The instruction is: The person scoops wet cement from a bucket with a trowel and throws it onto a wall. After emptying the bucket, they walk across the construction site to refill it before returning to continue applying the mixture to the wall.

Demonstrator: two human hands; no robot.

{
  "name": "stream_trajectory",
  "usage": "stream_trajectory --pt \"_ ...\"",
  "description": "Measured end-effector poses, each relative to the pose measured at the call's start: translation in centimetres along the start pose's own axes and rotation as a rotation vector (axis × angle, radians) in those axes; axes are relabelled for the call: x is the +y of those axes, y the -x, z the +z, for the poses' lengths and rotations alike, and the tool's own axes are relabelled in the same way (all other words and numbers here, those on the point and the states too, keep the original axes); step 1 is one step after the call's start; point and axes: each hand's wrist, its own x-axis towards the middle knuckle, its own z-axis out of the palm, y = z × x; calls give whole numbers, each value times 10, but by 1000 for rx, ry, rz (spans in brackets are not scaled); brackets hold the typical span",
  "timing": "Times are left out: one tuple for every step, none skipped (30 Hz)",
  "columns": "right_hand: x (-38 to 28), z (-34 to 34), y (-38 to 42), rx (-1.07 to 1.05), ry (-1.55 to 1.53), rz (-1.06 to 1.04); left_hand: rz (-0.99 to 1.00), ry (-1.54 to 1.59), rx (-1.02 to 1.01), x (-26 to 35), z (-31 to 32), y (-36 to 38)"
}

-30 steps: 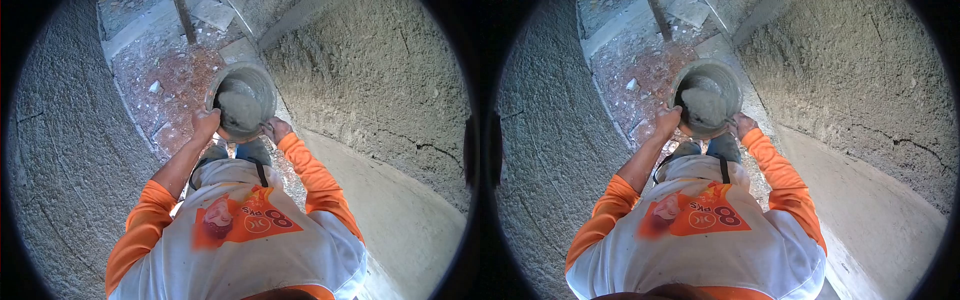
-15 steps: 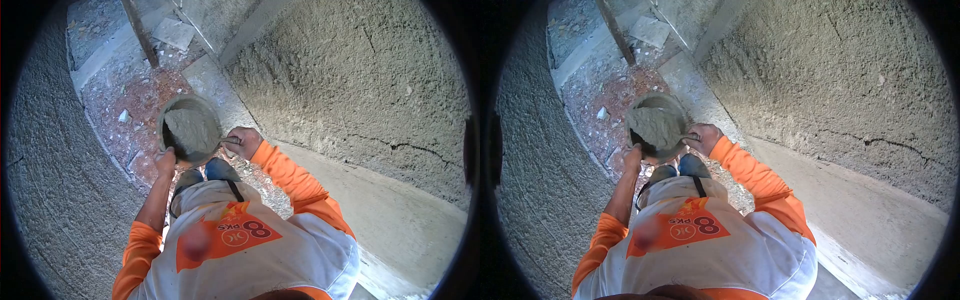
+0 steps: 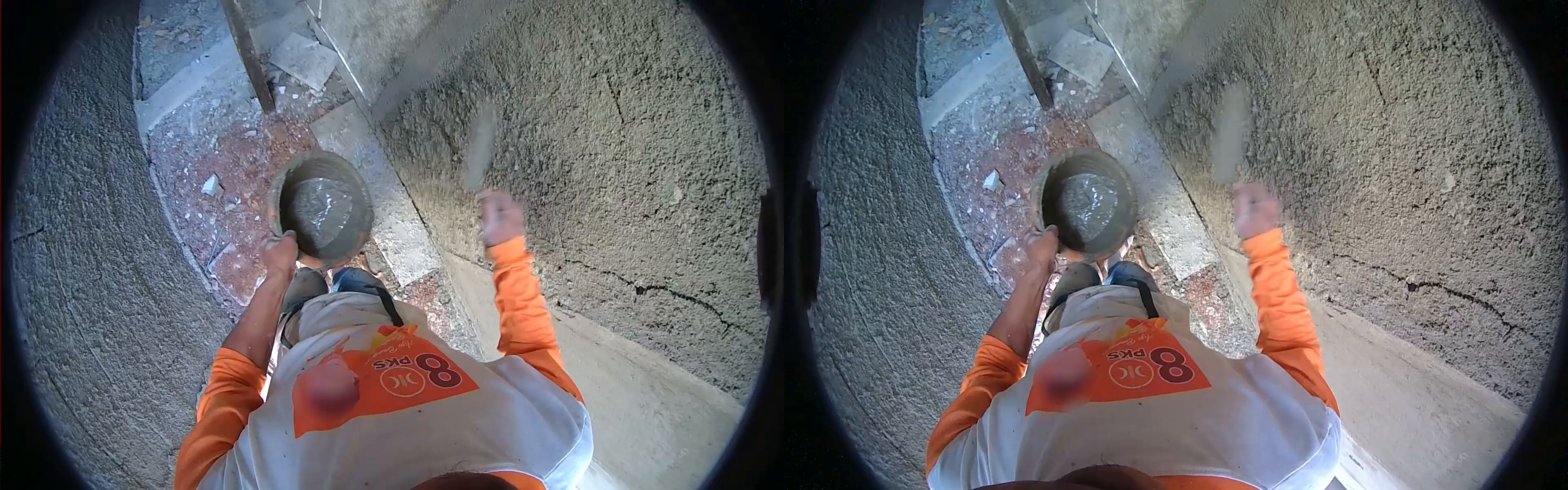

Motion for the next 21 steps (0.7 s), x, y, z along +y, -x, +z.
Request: stream_trajectory --pt "13 29 6 -152 22 -365 33 -104 11 15 1 9" --pt "8 51 5 -405 379 -740 32 -103 19 12 10 4" --pt "-7 71 4 -580 369 -483 116 -155 43 4 22 -5" --pt "-22 89 4 -749 354 -217 198 -212 62 -1 27 -10" --pt "-20 116 1 -701 527 -242 193 -220 65 10 25 0" --pt "-11 144 -1 -645 701 -271 297 -235 27 34 21 17" --pt "-6 164 5 -653 698 -269 397 -251 -16 50 20 30" --pt "-8 178 10 -714 693 -278 388 -252 -16 55 22 33" --pt "-8 188 13 -775 688 -292 412 -292 -26 58 23 33" --pt "-5 191 19 -787 684 -292 433 -339 -42 60 21 34" --pt "-9 185 22 -872 525 -243 411 -194 -105 66 17 37" --pt "-11 179 21 -949 368 -204 405 -190 -98 65 15 30" --pt "8 190 33 -844 288 -349 442 -234 -55 61 13 22" --pt "5 183 36 -863 276 -347 470 -292 -18 55 7 16" --pt "-7 172 38 -788 184 -350 323 -260 -132 64 -5 15" --pt "-14 169 41 -711 93 -351 303 -278 -127 52 -9 4" --pt "-12 173 45 -725 77 -346 295 -195 -136 33 -8 -11" --pt "-9 178 44 -641 132 -322 298 -105 -147 26 -8 -22" --pt "-6 185 47 -557 194 -290 247 -74 -159 18 -7 -31" --pt "-8 194 52 -564 198 -276 238 -79 -171 9 -9 -36" --pt "-12 207 51 -491 286 -215 276 -123 -120 3 -8 -44"
